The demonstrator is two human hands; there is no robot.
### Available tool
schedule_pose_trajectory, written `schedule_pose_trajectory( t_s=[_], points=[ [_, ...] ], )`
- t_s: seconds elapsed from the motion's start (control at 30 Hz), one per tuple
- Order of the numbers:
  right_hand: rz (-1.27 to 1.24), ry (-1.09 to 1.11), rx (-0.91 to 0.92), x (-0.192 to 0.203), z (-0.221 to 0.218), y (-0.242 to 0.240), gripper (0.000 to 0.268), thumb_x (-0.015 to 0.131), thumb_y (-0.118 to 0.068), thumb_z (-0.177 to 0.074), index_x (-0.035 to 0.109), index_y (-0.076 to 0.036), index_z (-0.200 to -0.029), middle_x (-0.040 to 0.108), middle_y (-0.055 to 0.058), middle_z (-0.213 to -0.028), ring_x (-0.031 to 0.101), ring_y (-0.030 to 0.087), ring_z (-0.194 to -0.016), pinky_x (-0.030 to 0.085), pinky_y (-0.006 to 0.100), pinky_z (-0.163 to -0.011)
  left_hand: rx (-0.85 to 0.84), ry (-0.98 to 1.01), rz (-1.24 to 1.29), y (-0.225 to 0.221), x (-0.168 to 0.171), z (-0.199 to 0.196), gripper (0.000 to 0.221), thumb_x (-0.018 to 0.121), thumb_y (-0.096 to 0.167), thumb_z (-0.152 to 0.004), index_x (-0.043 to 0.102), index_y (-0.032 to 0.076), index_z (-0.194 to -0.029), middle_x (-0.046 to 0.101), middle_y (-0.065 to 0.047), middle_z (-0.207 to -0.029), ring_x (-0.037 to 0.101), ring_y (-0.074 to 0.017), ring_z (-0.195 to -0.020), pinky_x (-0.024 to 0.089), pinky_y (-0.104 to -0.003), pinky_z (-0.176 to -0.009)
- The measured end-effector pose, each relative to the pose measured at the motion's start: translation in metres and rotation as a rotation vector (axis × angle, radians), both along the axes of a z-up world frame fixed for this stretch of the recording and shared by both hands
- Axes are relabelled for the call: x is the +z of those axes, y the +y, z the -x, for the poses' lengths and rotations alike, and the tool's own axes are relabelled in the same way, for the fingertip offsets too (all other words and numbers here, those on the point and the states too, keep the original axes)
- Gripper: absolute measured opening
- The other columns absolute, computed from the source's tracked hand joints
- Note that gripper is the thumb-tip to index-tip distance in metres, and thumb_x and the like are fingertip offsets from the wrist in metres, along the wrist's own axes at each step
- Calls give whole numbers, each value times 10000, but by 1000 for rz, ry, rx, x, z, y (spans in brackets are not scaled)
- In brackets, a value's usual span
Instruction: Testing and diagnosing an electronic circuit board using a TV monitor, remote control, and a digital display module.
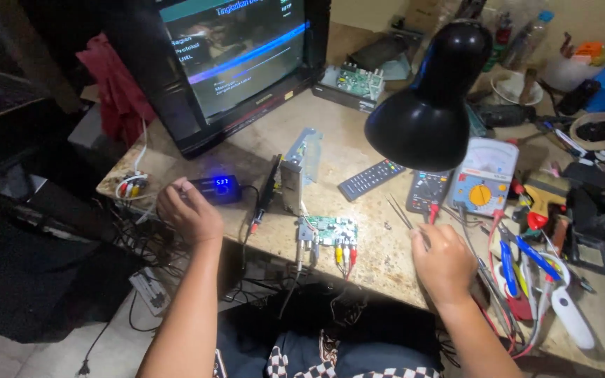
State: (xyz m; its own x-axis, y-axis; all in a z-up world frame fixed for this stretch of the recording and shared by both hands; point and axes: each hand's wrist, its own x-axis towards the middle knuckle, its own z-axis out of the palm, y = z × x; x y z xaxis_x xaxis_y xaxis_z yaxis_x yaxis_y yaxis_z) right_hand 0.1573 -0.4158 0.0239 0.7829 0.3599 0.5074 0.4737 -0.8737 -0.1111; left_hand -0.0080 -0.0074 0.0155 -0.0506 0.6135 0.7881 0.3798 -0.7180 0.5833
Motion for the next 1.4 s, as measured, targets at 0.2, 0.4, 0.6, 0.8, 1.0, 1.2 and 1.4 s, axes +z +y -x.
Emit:
schedule_pose_trajectory(
  t_s=[0.2,0.4,0.6,0.8,1.0,1.2,1.4],
  points=[
    [-115,-117,99,11,-12,28,112,764,-344,-900,792,-286,-992,676,-35,-806,723,221,-765,606,348,-698,-5,30,-22,6,-7,0,148,514,190,-1105,616,95,-1056,562,-86,-956,599,-341,-917,437,-441,-935],
    [-358,7,323,37,-27,80,61,804,-265,-896,790,-238,-949,662,-25,-725,693,214,-686,564,317,-615,-15,34,-2,0,-1,-1,170,491,212,-1103,591,87,-1043,538,-76,-938,587,-332,-916,431,-448,-952],
    [-505,85,415,39,-50,117,76,813,-207,-905,812,-174,-974,688,37,-746,699,261,-723,571,348,-652,-10,41,-15,0,4,-4,155,506,201,-1089,590,81,-1038,539,-83,-933,583,-334,-919,452,-453,-919],
    [-600,67,471,25,-59,118,66,801,-159,-956,809,-145,-1019,719,68,-797,705,279,-787,571,358,-700,5,46,-7,2,3,-6,161,515,227,-1091,591,91,-1052,537,-70,-945,578,-317,-930,455,-442,-921],
    [-691,84,523,36,-49,112,30,784,-95,-1003,802,-91,-979,753,114,-877,716,329,-867,558,392,-812,3,44,4,4,-3,-8,160,505,229,-1094,588,100,-1053,532,-71,-945,574,-314,-918,461,-436,-917],
    [-796,197,453,35,-53,109,173,689,-102,-1096,804,-65,-972,719,147,-804,702,324,-820,538,424,-792,-5,58,13,5,-3,-6,166,513,226,-1094,580,81,-1048,535,-78,-930,577,-343,-894,468,-460,-893],
    [-961,382,420,31,-56,110,243,624,-113,-1104,795,-58,-939,637,40,-642,506,97,-524,464,259,-538,-19,65,-44,11,-14,-9,192,510,228,-1106,580,57,-1054,536,-121,-951,586,-380,-884,461,-451,-871]
  ],
)
